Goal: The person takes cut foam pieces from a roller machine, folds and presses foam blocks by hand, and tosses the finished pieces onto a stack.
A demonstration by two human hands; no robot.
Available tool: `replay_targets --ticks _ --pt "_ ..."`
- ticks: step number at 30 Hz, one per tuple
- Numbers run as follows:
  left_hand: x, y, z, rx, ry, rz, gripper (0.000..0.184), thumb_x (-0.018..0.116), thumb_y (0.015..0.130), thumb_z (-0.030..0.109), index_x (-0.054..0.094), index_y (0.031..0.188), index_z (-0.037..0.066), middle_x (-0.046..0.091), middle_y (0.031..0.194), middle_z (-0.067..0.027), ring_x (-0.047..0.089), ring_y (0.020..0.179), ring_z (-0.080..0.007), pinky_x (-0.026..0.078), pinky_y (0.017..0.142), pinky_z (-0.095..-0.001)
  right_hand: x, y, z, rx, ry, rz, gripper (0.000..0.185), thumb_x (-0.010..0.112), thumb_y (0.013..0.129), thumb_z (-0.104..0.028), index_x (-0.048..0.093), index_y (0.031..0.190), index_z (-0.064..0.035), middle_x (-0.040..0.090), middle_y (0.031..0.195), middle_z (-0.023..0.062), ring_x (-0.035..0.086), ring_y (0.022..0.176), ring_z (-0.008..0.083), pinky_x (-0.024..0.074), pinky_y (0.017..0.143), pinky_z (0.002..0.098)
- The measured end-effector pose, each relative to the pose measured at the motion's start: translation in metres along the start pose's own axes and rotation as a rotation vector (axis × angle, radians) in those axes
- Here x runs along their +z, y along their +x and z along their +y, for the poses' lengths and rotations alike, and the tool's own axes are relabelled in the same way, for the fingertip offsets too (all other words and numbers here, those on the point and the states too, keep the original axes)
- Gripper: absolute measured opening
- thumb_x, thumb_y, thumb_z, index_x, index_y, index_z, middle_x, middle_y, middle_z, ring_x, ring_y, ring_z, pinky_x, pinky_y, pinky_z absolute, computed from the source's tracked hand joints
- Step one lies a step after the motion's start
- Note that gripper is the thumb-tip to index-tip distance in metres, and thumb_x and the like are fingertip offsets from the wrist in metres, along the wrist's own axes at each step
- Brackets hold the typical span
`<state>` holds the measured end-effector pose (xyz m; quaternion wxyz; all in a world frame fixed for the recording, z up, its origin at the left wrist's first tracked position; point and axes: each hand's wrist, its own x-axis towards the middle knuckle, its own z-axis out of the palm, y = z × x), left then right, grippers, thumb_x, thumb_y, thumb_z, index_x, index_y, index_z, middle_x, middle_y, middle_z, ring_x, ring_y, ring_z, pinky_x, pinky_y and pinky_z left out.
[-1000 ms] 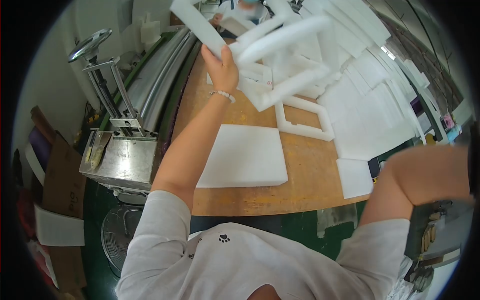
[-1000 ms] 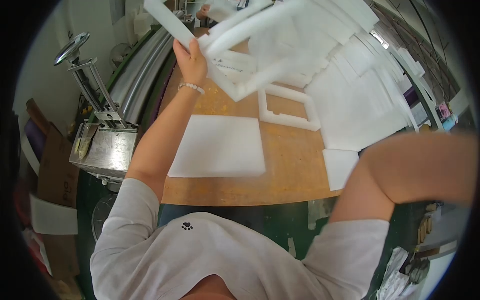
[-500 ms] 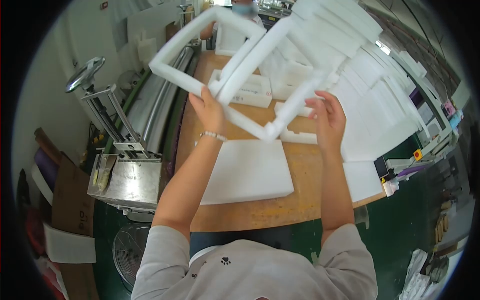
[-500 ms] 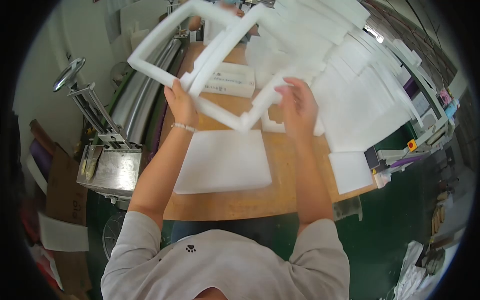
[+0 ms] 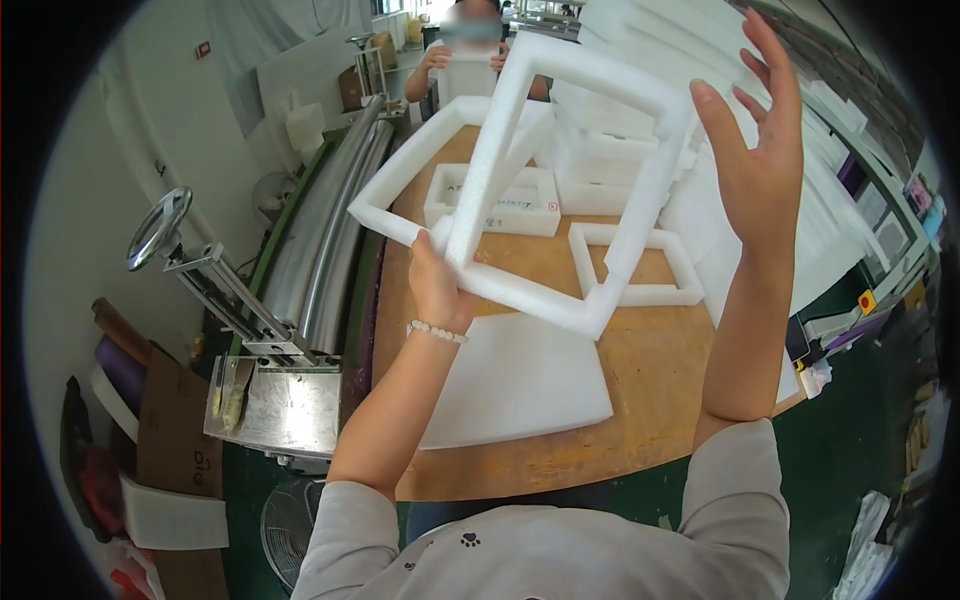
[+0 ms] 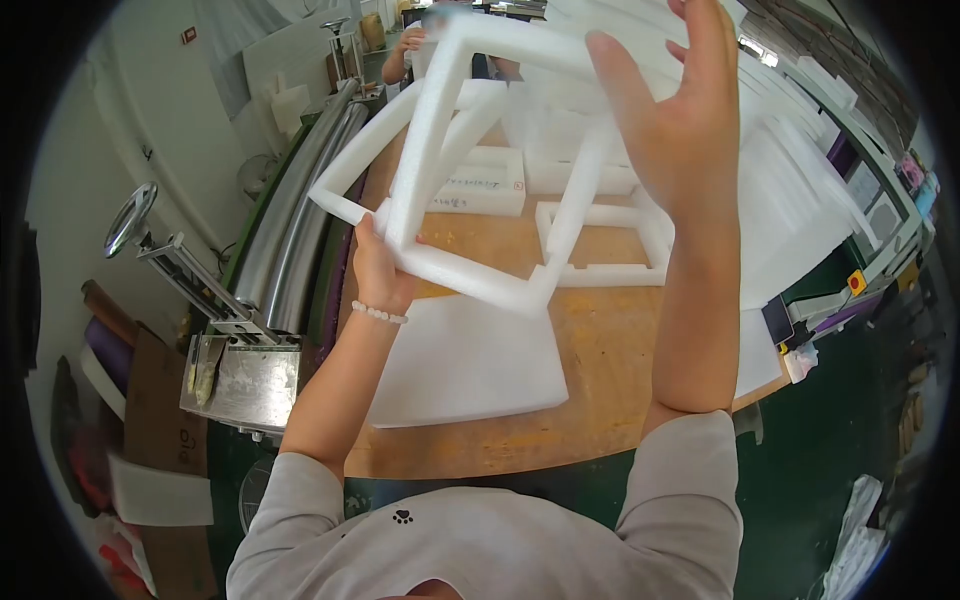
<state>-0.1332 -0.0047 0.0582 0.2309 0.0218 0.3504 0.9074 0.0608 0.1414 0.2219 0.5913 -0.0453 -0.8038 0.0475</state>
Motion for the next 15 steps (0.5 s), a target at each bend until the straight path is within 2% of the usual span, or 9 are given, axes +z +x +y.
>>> replay_targets --ticks 3,5,6,8,10,11,13,15 --pt "-0.002 -0.003 -0.001 0.041 0.038 0.065 0.043 0.041 0.103 0.032 0.044 0.126 -0.004 0.057 0.106 -0.0193 0.057 0.078 -0.0220 0.052 0.065 -0.0332 0.007 -0.018 -0.002 0.107 0.031 0.106 0.070 0.070 0.089 -0.019 0.037 0.150 -0.0072 0.043 0.148 0.0146 0.046 0.129 0.0303 0.0430 0.101 0.0414" --pt "-0.015 0.008 -0.005 0.079 0.055 0.011 0.044 0.042 0.103 0.032 0.044 0.127 -0.005 0.057 0.108 -0.0199 0.059 0.080 -0.0227 0.053 0.066 -0.0339 0.022 -0.080 0.027 0.463 0.079 0.104 0.066 0.069 0.091 -0.022 0.040 0.148 -0.0055 0.048 0.143 0.0159 0.051 0.121 0.0269 0.0446 0.098 0.0393" --pt "-0.020 0.010 -0.006 0.032 0.100 0.025 0.044 0.042 0.103 0.032 0.044 0.127 -0.005 0.057 0.108 -0.0199 0.059 0.080 -0.0227 0.053 0.066 -0.0339 0.024 -0.108 0.031 0.525 0.057 0.092 0.066 0.069 0.091 -0.022 0.040 0.148 -0.0055 0.048 0.143 0.0159 0.051 0.121 0.0269 0.0446 0.098 0.0393" --pt "-0.018 0.010 -0.006 0.024 0.165 -0.039 0.044 0.042 0.102 0.032 0.044 0.128 -0.004 0.057 0.110 -0.0195 0.060 0.083 -0.0230 0.053 0.067 -0.0343 0.025 -0.157 0.033 1.216 0.637 -0.406 0.060 0.067 0.093 -0.026 0.044 0.144 -0.0042 0.058 0.128 0.0149 0.054 0.113 0.0213 0.0452 0.095 0.0357" --pt "-0.010 0.002 -0.015 -0.018 0.201 -0.072 0.043 0.043 0.102 0.031 0.045 0.127 -0.005 0.056 0.113 -0.0192 0.062 0.086 -0.0233 0.052 0.073 -0.0339 0.041 -0.191 0.020 1.270 0.946 -0.390 0.052 0.065 0.095 -0.032 0.051 0.135 -0.0021 0.064 0.109 0.0109 0.058 0.104 0.0170 0.0472 0.091 0.0317" --pt "-0.010 0.005 -0.023 -0.045 0.221 -0.080 0.043 0.043 0.102 0.031 0.045 0.127 -0.005 0.056 0.113 -0.0192 0.062 0.086 -0.0233 0.052 0.073 -0.0339 0.040 -0.201 0.021 1.298 0.937 -0.366 0.052 0.065 0.095 -0.032 0.051 0.135 -0.0021 0.064 0.109 0.0109 0.058 0.104 0.0170 0.0472 0.091 0.0317" --pt "-0.012 0.013 -0.034 0.108 0.282 -0.062 0.041 0.044 0.101 0.029 0.043 0.127 -0.003 0.055 0.117 -0.0192 0.064 0.090 -0.0233 0.051 0.079 -0.0330 0.038 -0.211 0.026 1.365 0.781 -0.275 0.047 0.064 0.095 -0.035 0.057 0.124 0.0011 0.064 0.100 0.0108 0.060 0.096 0.0161 0.0503 0.084 0.0292" --pt "-0.012 0.020 -0.034 0.111 0.277 -0.049 0.041 0.043 0.101 0.029 0.042 0.128 -0.002 0.055 0.118 -0.0192 0.065 0.091 -0.0234 0.050 0.081 -0.0326 0.022 -0.208 0.044 1.572 0.814 -0.056 0.046 0.067 0.094 -0.036 0.059 0.117 0.0027 0.064 0.102 0.0128 0.062 0.090 0.0172 0.0530 0.077 0.0285"
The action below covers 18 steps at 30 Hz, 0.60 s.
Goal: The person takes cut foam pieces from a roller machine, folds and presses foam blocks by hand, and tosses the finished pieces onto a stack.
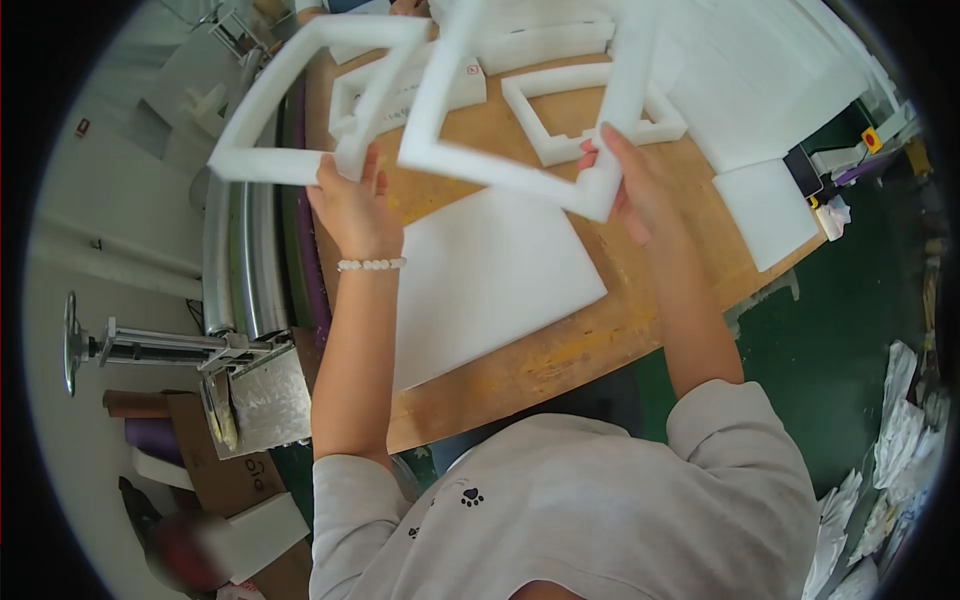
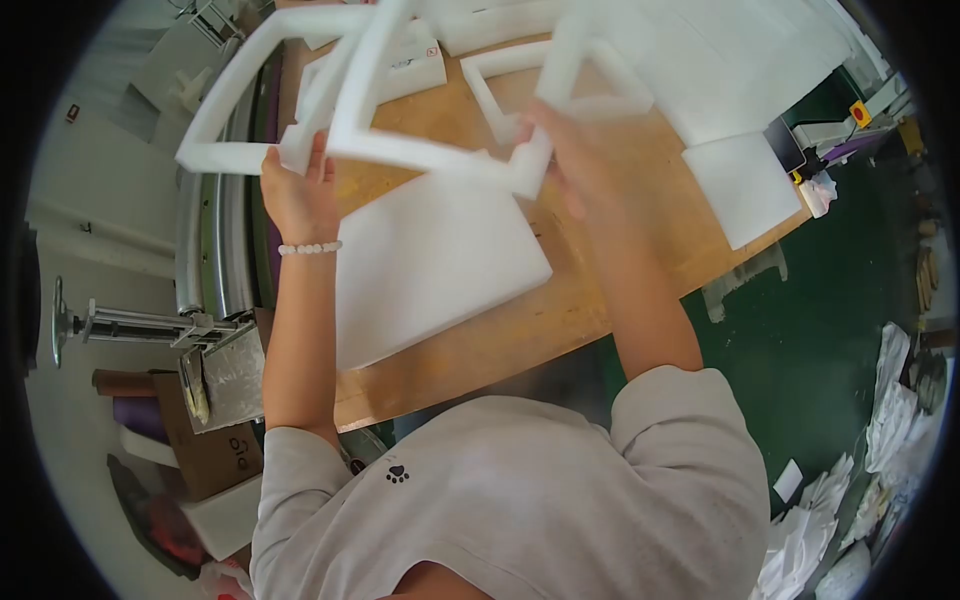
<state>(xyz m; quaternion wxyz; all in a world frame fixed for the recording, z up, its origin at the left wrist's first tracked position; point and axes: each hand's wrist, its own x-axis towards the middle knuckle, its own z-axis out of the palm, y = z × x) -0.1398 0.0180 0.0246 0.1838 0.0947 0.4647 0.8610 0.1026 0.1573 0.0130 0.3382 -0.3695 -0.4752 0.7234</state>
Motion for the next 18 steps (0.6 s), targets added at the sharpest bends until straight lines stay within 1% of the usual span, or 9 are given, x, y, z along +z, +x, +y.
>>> replay_targets --ticks 4,6,8,10,11,14,15,16,18 --pt "-0.007 0.007 0.001 0.037 -0.032 0.069 0.039 0.043 0.102 0.027 0.040 0.130 0.000 0.054 0.122 -0.0192 0.066 0.095 -0.0237 0.049 0.084 -0.0315 -0.026 0.067 0.015 0.046 0.074 0.179 0.052 0.073 0.089 -0.037 0.058 0.116 0.0058 0.063 0.102 0.0157 0.062 0.092 0.0202 0.0554 0.076 0.0296" --pt "-0.010 0.006 0.000 0.063 -0.059 -0.079 0.038 0.041 0.103 0.026 0.039 0.130 0.000 0.055 0.122 -0.0191 0.066 0.097 -0.0235 0.049 0.084 -0.0308 -0.026 0.102 0.027 0.079 0.052 0.224 0.055 0.075 0.088 -0.037 0.058 0.116 0.0064 0.063 0.103 0.0167 0.063 0.092 0.0210 0.0565 0.077 0.0301" --pt "-0.010 0.004 0.000 0.096 -0.089 -0.226 0.036 0.040 0.103 0.025 0.038 0.130 0.001 0.056 0.121 -0.0190 0.066 0.099 -0.0233 0.049 0.084 -0.0300 -0.023 0.129 0.036 0.059 0.172 0.209 0.058 0.075 0.087 -0.038 0.057 0.118 0.0077 0.063 0.104 0.0178 0.063 0.095 0.0222 0.0579 0.083 0.0311" --pt "-0.010 -0.005 -0.002 0.088 -0.066 -0.261 0.037 0.039 0.103 0.025 0.038 0.130 -0.001 0.056 0.120 -0.0194 0.066 0.099 -0.0236 0.049 0.083 -0.0296 -0.020 0.140 0.039 0.030 0.145 0.195 0.066 0.076 0.086 -0.040 0.052 0.123 0.0105 0.058 0.114 0.0216 0.062 0.101 0.0253 0.0582 0.087 0.0318" --pt "-0.010 -0.011 -0.001 0.089 -0.045 -0.295 0.037 0.039 0.104 0.024 0.038 0.130 -0.002 0.056 0.119 -0.0198 0.066 0.099 -0.0238 0.049 0.083 -0.0292 -0.015 0.138 0.038 0.032 0.147 0.175 0.066 0.076 0.086 -0.040 0.052 0.123 0.0105 0.058 0.114 0.0216 0.062 0.101 0.0253 0.0582 0.087 0.0318" --pt "-0.004 -0.007 0.011 0.118 -0.014 -0.368 0.038 0.038 0.104 0.024 0.038 0.129 -0.005 0.057 0.116 -0.0205 0.067 0.099 -0.0243 0.050 0.083 -0.0284 -0.025 0.082 0.015 0.171 0.154 0.068 0.077 0.071 0.088 -0.046 0.045 0.130 0.0125 0.041 0.134 0.0283 0.059 0.111 0.0328 0.0561 0.091 0.0385" --pt "0.001 -0.004 0.012 0.061 -0.008 -0.395 0.039 0.039 0.104 0.024 0.038 0.129 -0.006 0.058 0.115 -0.0208 0.067 0.099 -0.0245 0.050 0.083 -0.0283 -0.035 0.057 0.009 0.212 0.148 0.049 0.081 0.070 0.089 -0.049 0.042 0.133 0.0132 0.036 0.141 0.0306 0.057 0.114 0.0353 0.0554 0.093 0.0407" --pt "0.008 -0.001 0.010 -0.001 -0.007 -0.426 0.040 0.039 0.103 0.024 0.038 0.128 -0.007 0.058 0.115 -0.0211 0.067 0.099 -0.0247 0.050 0.082 -0.0283 -0.046 0.028 0.007 0.238 0.074 0.018 0.072 0.066 0.093 -0.044 0.044 0.135 0.0098 0.047 0.136 0.0296 0.061 0.109 0.0333 0.0538 0.092 0.0390" --pt "0.020 -0.004 -0.001 -0.151 0.004 -0.487 0.042 0.040 0.103 0.025 0.039 0.127 -0.010 0.059 0.113 -0.0217 0.067 0.098 -0.0251 0.051 0.082 -0.0281 -0.054 -0.031 0.016 0.031 0.040 0.054 0.054 0.062 0.096 -0.031 0.049 0.133 0.0065 0.063 0.120 0.0238 0.065 0.100 0.0275 0.0528 0.089 0.0328"
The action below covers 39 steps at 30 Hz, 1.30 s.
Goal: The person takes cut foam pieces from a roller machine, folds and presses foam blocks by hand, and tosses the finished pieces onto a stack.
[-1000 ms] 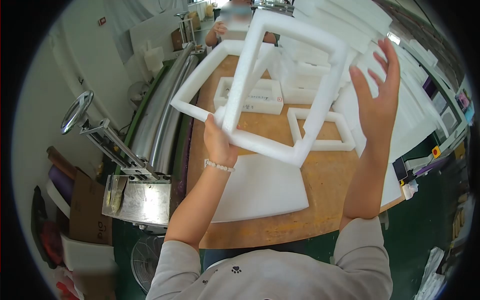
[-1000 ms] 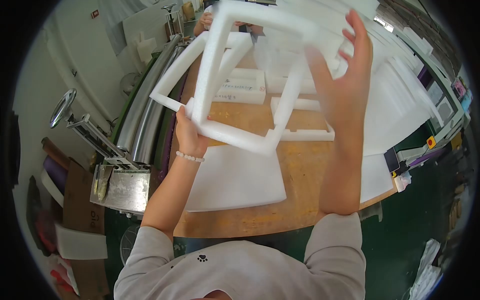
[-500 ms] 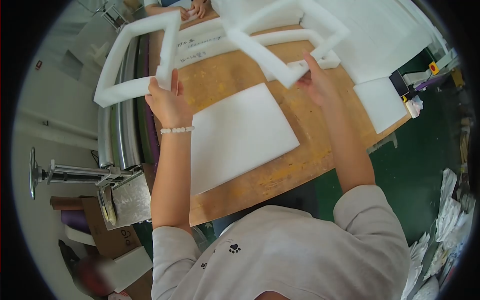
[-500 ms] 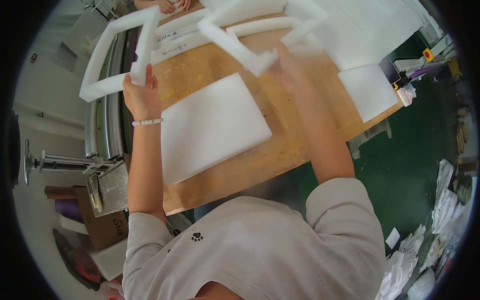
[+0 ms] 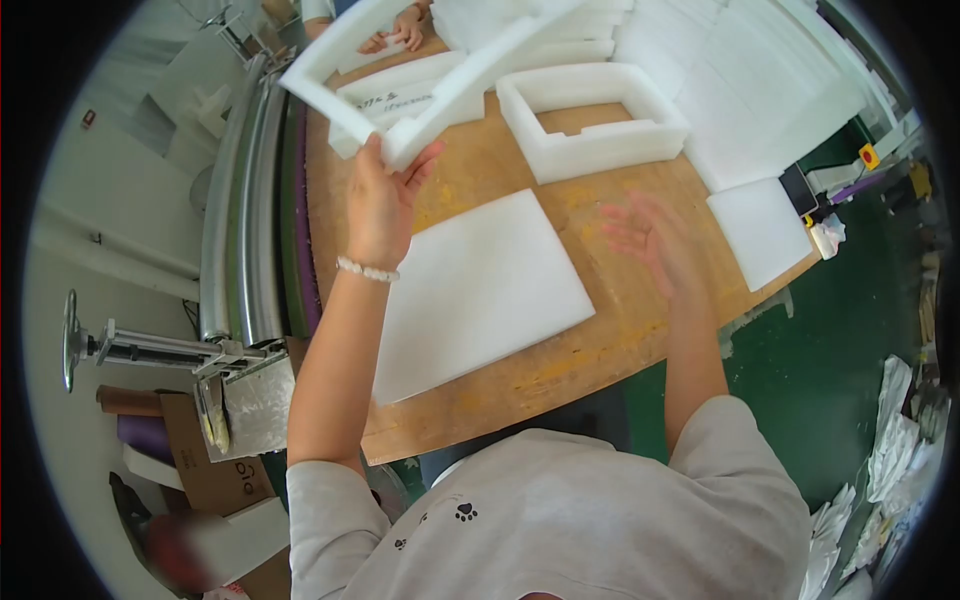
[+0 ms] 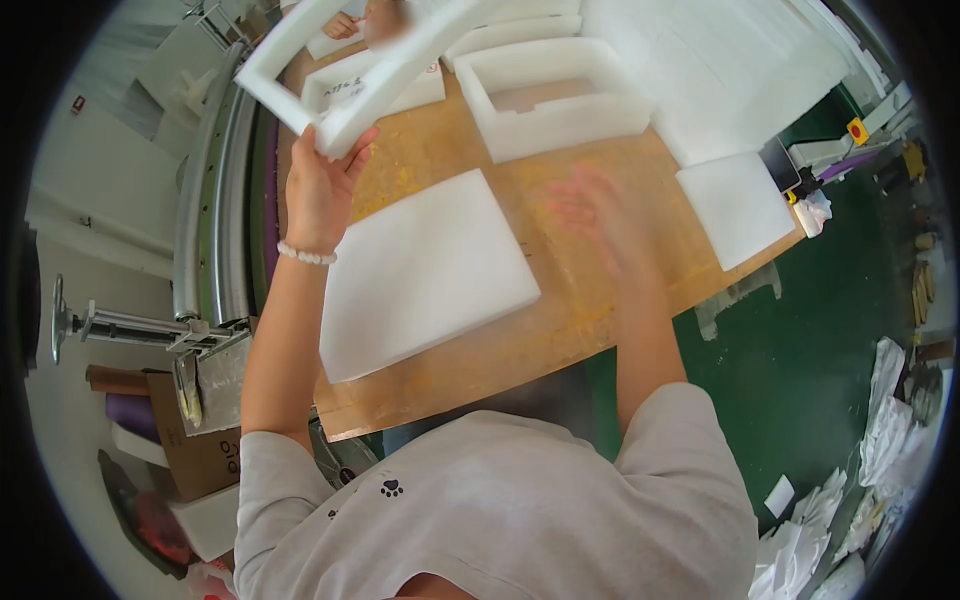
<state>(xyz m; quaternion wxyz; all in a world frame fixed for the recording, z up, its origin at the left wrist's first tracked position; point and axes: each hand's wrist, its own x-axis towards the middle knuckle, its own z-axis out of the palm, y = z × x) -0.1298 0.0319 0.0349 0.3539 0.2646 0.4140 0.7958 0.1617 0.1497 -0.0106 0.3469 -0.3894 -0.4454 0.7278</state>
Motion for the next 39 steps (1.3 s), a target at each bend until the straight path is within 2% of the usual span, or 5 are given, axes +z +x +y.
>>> replay_targets --ticks 9,13,20,22,39 --pt "0.068 0.086 -0.052 -0.358 0.044 -0.098 0.067 0.046 0.099 0.043 0.033 0.143 -0.005 0.053 0.131 -0.0247 0.068 0.095 -0.0300 0.057 0.069 -0.0277 -0.029 -0.064 -0.007 -0.202 -0.181 -0.231 0.031 0.055 0.098 -0.012 0.060 0.122 0.0061 0.069 0.103 0.0169 0.066 0.095 0.0220 0.0520 0.090 0.0313" --pt "0.014 0.037 -0.031 0.168 1.250 -0.309 0.068 0.046 0.098 0.043 0.031 0.152 0.004 0.043 0.148 -0.0233 0.048 0.130 -0.0346 0.035 0.111 -0.0434 0.000 -0.042 -0.021 -0.241 -0.273 -0.160 0.025 0.055 0.097 -0.010 0.063 0.117 0.0042 0.069 0.100 0.0133 0.065 0.096 0.0205 0.0512 0.089 0.0292" --pt "-0.085 -0.051 -0.026 -0.176 1.882 -0.279 0.043 0.041 0.100 0.043 0.060 0.120 0.010 0.065 0.117 -0.0125 0.060 0.106 -0.0363 0.044 0.094 -0.0448 0.175 0.071 0.068 -1.200 -1.337 -0.346 0.027 0.054 0.095 -0.022 0.067 0.107 -0.0024 0.068 0.106 0.0153 0.061 0.092 0.0358 0.0450 0.088 0.0453" --pt "-0.099 -0.057 -0.033 -0.056 1.794 -0.190 0.044 0.039 0.100 0.044 0.060 0.117 0.010 0.066 0.117 -0.0124 0.061 0.106 -0.0354 0.042 0.095 -0.0465 0.201 0.062 0.072 -0.670 -1.630 -0.628 0.036 0.047 0.097 -0.031 0.069 0.105 -0.0029 0.069 0.107 0.0172 0.062 0.098 0.0371 0.0430 0.090 0.0475" --pt "-0.137 -0.079 -0.020 -0.148 1.777 0.086 0.052 0.042 0.099 0.050 0.059 0.113 0.003 0.062 0.119 -0.0131 0.056 0.112 -0.0322 0.037 0.099 -0.0470 0.123 0.080 0.050 -0.427 -1.332 -0.391 0.045 0.044 0.099 -0.042 0.069 0.097 -0.0049 0.067 0.107 0.0155 0.060 0.099 0.0330 0.0474 0.089 0.0385"
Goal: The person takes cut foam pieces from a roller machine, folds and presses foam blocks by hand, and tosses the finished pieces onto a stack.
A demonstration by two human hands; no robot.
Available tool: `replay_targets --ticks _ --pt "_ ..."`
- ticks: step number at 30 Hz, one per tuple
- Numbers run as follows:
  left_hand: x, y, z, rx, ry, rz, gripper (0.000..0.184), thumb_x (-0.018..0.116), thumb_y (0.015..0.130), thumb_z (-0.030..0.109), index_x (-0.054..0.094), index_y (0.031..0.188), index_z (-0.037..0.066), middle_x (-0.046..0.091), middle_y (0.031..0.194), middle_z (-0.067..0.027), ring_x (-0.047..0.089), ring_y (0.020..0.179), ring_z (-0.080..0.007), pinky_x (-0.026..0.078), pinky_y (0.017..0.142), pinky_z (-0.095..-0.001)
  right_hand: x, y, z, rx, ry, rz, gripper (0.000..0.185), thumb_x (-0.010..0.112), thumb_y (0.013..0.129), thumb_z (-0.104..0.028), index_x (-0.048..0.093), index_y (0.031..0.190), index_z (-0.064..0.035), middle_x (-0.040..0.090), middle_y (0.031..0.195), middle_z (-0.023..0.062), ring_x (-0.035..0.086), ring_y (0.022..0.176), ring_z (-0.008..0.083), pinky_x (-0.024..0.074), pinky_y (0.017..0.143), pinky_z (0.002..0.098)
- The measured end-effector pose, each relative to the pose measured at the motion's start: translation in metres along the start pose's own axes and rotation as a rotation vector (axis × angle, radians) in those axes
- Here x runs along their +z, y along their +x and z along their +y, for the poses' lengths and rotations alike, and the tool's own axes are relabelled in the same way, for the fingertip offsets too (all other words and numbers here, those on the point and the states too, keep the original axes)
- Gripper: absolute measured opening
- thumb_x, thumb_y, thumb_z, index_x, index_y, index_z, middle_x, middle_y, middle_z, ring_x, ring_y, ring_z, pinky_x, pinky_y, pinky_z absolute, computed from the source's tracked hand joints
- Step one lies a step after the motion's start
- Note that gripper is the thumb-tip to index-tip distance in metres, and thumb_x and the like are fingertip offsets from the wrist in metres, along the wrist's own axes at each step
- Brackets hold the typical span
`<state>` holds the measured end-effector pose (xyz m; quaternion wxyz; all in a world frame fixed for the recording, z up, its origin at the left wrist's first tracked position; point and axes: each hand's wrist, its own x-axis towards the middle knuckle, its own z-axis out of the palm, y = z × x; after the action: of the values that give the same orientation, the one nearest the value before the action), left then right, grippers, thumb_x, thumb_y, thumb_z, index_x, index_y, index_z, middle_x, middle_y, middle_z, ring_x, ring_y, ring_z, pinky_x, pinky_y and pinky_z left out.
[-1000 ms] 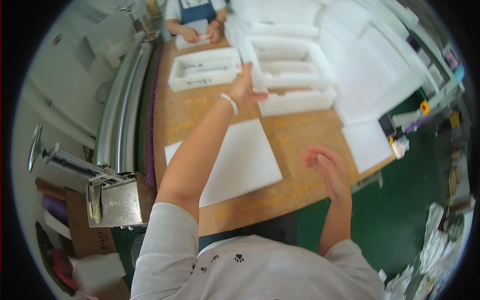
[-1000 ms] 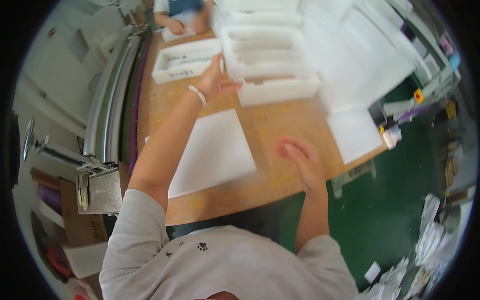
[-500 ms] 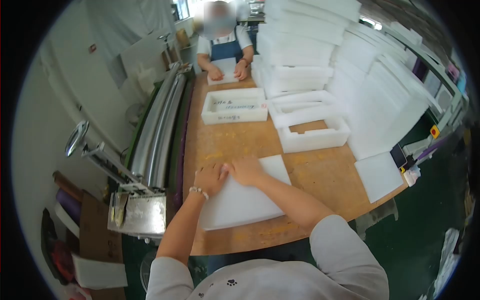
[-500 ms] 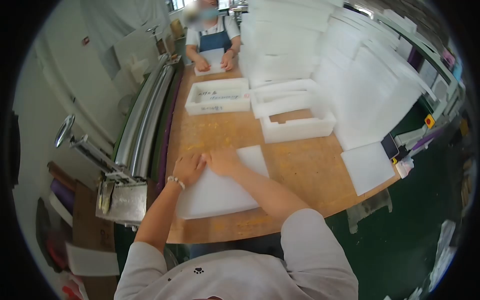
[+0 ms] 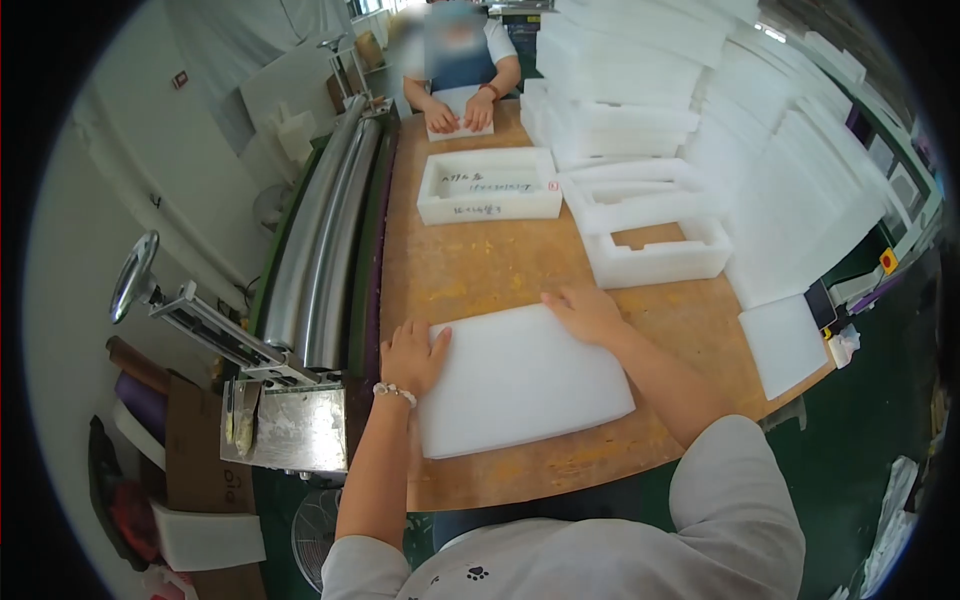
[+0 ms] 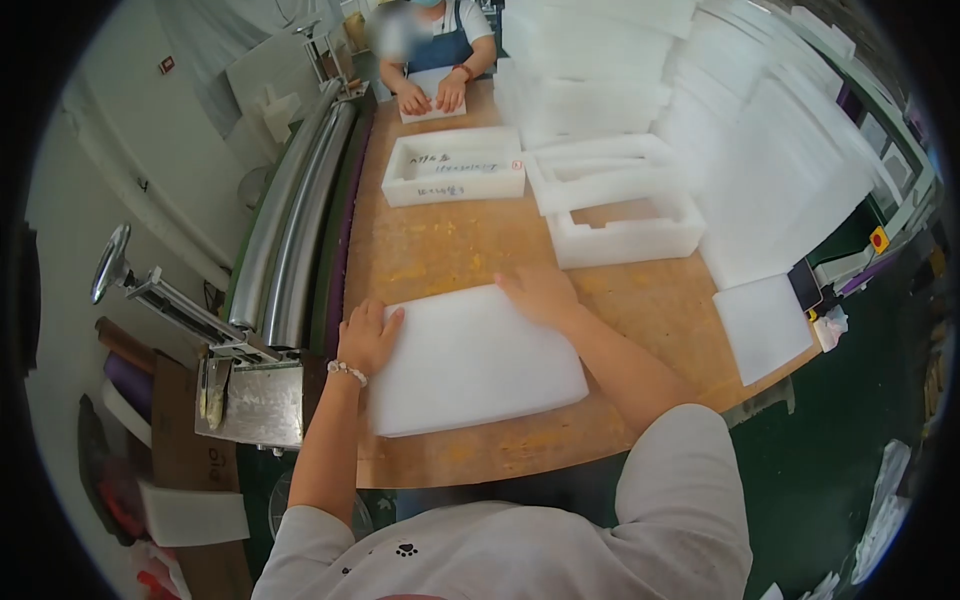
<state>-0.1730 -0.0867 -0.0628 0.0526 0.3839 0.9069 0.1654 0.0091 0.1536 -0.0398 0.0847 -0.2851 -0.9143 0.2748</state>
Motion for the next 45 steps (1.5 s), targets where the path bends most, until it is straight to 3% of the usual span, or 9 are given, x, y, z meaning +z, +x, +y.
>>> replay_targets --ticks 2,6,9,11,16,26,32,41,45 --pt "0.005 -0.001 -0.004 -0.006 -0.047 0.007 0.052 0.043 0.099 0.050 0.058 0.114 0.002 0.062 0.119 -0.0125 0.056 0.111 -0.0320 0.037 0.099 -0.0474 0.004 0.000 0.004 0.119 0.005 -0.139 0.044 0.045 0.099 -0.041 0.070 0.103 -0.0051 0.067 0.109 0.0166 0.062 0.099 0.0347 0.0494 0.086 0.0400" --pt "0.006 0.000 -0.001 0.074 -0.004 0.074 0.051 0.044 0.099 0.049 0.058 0.115 0.003 0.062 0.118 -0.0112 0.057 0.109 -0.0316 0.033 0.106 -0.0524 0.022 -0.002 0.020 -0.079 0.103 0.203 0.031 0.049 0.098 -0.032 0.062 0.092 -0.0037 0.064 0.099 0.0107 0.055 0.086 0.0291 0.0433 0.098 0.0395" --pt "0.009 -0.021 0.030 0.186 0.204 0.245 0.054 0.046 0.099 0.048 0.055 0.128 0.003 0.056 0.133 -0.0130 0.051 0.125 -0.0321 0.025 0.115 -0.0569 0.022 -0.013 -0.001 -0.238 -0.244 0.272 0.027 0.051 0.098 -0.028 0.060 0.110 -0.0059 0.059 0.118 0.0123 0.054 0.109 0.0310 0.0298 0.111 0.0513" --pt "0.011 -0.058 0.065 0.483 -0.025 0.093 0.063 0.048 0.098 0.047 0.045 0.143 0.004 0.040 0.153 -0.0144 0.036 0.143 -0.0310 0.014 0.119 -0.0590 0.034 -0.051 -0.031 -0.497 -0.229 0.224 0.041 0.050 0.099 -0.032 0.051 0.133 -0.0092 0.047 0.141 0.0149 0.037 0.137 0.0348 0.0110 0.116 0.0636" --pt "0.004 -0.089 0.043 0.381 0.129 0.054 0.071 0.050 0.096 0.047 0.035 0.152 0.006 0.023 0.163 -0.0142 0.020 0.151 -0.0288 0.011 0.119 -0.0601 0.013 -0.097 0.002 -0.329 -0.275 0.066 0.056 0.049 0.099 -0.036 0.038 0.148 -0.0114 0.028 0.157 0.0151 0.015 0.149 0.0396 0.0010 0.115 0.0683" --pt "-0.010 -0.121 0.042 0.105 0.230 0.147 0.071 0.050 0.095 0.043 0.036 0.150 -0.001 0.026 0.161 -0.0173 0.021 0.151 -0.0318 0.009 0.119 -0.0607 0.000 -0.140 0.023 -0.123 -0.315 0.134 0.057 0.046 0.099 -0.034 0.037 0.151 -0.0128 0.020 0.161 0.0166 0.011 0.148 0.0449 0.0010 0.113 0.0712" --pt "0.010 -0.111 0.073 0.200 0.177 0.158 0.070 0.051 0.095 0.034 0.033 0.149 -0.005 0.026 0.160 -0.0215 0.019 0.151 -0.0343 0.008 0.118 -0.0614 0.049 -0.131 -0.047 -0.311 -0.334 0.075 0.057 0.047 0.099 -0.033 0.037 0.151 -0.0135 0.021 0.160 0.0197 0.014 0.147 0.0456 0.0038 0.110 0.0743" --pt "0.011 -0.110 0.052 0.207 -0.420 0.447 0.074 0.052 0.093 0.022 0.020 0.151 -0.011 0.021 0.156 -0.0348 0.016 0.149 -0.0450 0.010 0.119 -0.0597 0.060 -0.060 -0.114 -0.575 0.219 -0.155 0.050 0.041 0.102 -0.029 0.037 0.149 -0.0120 0.026 0.156 0.0216 0.018 0.148 0.0426 0.0049 0.113 0.0692" --pt "0.008 -0.111 0.048 0.114 -0.582 0.447 0.076 0.051 0.093 0.024 0.018 0.151 -0.013 0.019 0.155 -0.0379 0.018 0.147 -0.0476 0.012 0.119 -0.0588 0.114 0.002 -0.144 -0.492 0.121 -0.103 0.051 0.040 0.101 -0.029 0.036 0.149 -0.0106 0.029 0.155 0.0237 0.021 0.147 0.0434 0.0052 0.115 0.0679"
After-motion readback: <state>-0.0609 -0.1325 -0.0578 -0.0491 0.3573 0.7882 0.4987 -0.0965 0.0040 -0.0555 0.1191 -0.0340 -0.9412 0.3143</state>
